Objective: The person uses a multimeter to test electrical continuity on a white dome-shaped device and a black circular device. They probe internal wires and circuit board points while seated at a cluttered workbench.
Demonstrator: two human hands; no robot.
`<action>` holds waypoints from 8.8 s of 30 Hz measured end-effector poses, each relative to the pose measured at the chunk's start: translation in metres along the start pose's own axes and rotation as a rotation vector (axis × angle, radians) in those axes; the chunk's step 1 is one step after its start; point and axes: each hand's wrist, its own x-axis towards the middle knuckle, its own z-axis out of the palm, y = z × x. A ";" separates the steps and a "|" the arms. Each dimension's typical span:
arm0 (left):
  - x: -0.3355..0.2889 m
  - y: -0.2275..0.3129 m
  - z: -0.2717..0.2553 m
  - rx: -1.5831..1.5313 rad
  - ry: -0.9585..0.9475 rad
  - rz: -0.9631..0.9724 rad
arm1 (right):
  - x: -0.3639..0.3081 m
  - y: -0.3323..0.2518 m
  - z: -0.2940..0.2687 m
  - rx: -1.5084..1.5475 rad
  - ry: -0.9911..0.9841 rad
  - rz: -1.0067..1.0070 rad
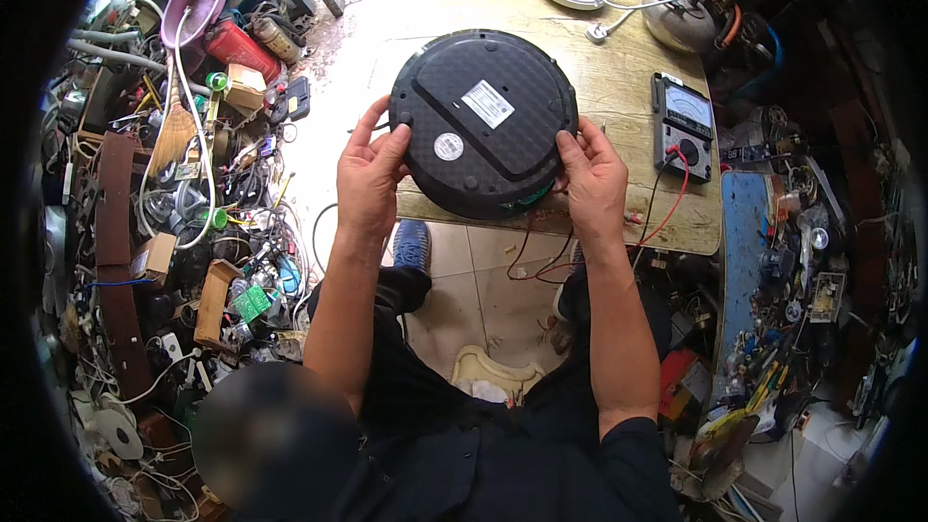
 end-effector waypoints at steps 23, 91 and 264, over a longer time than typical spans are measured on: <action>0.142 -0.039 -0.109 -0.191 0.373 -0.072 | -0.001 0.028 -0.027 -0.499 -0.048 0.045; 0.072 -0.020 -0.057 0.515 -0.164 -0.318 | -0.015 0.016 -0.046 -1.256 -0.002 -0.234; -0.062 -0.066 0.065 1.020 -0.497 0.711 | -0.032 -0.006 -0.034 -0.412 -0.034 -0.667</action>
